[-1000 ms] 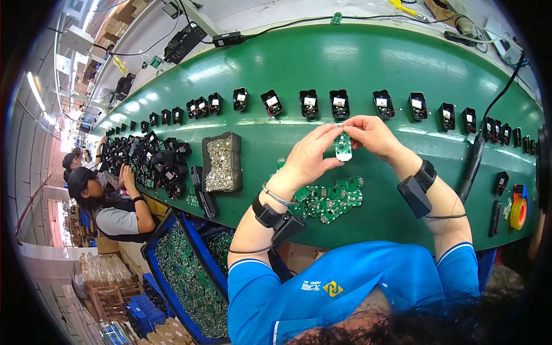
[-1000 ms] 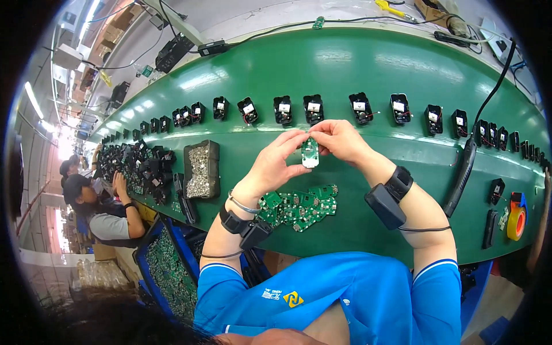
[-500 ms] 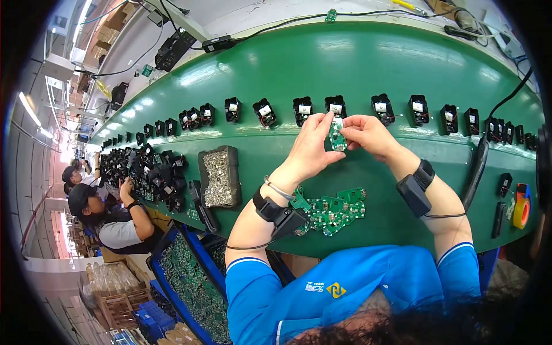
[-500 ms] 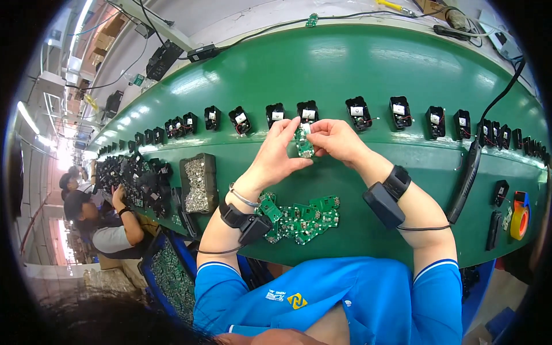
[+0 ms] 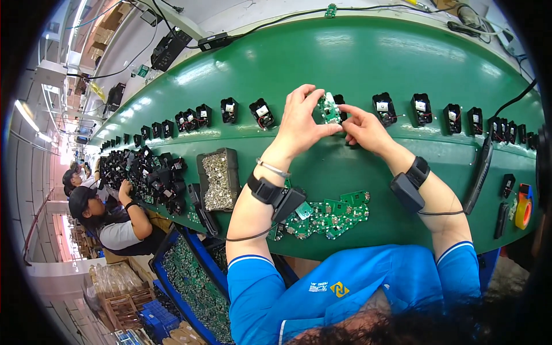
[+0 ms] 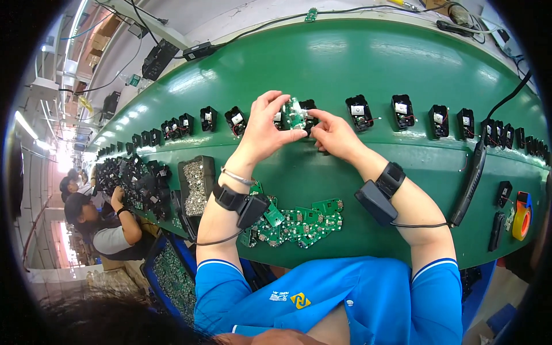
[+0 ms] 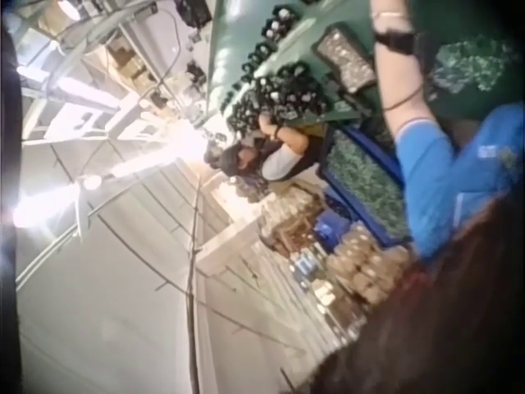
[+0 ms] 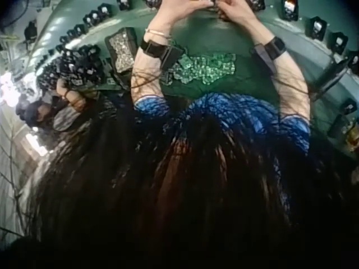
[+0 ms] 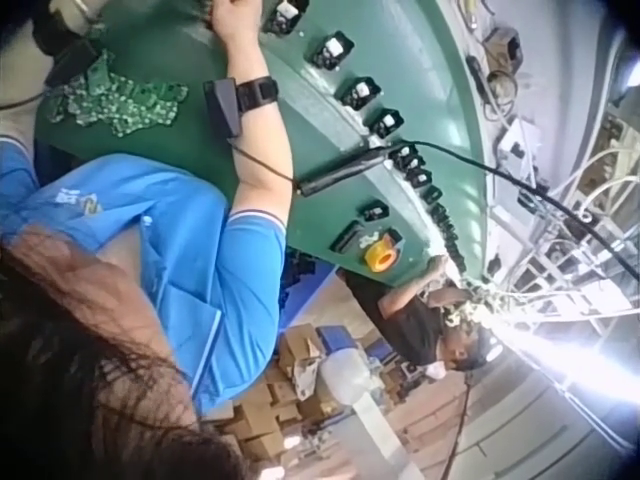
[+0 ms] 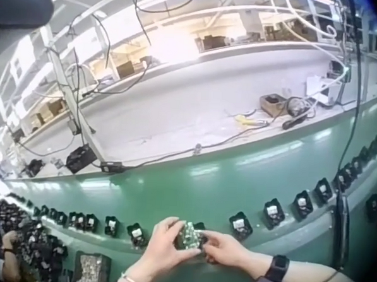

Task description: The person picks up a circuit board and places it into a black plastic housing, then picks up a screw from a pile and drives it in using a power screwdriver. This process of assembling the components is repeated for several housings on the assembly line.

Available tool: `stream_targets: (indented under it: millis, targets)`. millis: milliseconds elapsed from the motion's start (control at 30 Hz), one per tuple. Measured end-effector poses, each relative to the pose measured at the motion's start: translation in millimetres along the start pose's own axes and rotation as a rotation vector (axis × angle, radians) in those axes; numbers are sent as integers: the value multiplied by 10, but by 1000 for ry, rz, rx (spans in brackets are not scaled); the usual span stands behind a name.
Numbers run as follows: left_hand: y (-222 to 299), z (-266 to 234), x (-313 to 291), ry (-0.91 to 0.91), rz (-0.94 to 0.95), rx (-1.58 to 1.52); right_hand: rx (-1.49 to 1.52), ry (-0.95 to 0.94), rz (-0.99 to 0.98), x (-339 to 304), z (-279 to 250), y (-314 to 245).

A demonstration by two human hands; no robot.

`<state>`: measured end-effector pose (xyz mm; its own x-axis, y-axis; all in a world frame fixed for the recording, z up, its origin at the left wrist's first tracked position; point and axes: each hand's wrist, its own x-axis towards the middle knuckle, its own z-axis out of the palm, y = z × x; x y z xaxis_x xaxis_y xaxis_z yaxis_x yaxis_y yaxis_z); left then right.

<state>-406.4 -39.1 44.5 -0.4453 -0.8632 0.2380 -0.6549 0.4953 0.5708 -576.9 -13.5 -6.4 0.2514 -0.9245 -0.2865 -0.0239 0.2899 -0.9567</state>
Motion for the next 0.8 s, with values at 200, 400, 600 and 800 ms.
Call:
stream_targets:
  millis: [200,400,600,800]
  targets:
    - [-120,120,127,-129,0,-20,-78,-23,-16,34,41,46]
    - [-175,142,140,-154,-43,-51,-145,-104,-23,42,50,6]
    - [-201,126,150,-170,-40,-47,-155,-145,-44,44,30,1]
    - [-193,112,153,-195,-29,-58,-158,-154,-36,40,18,-27]
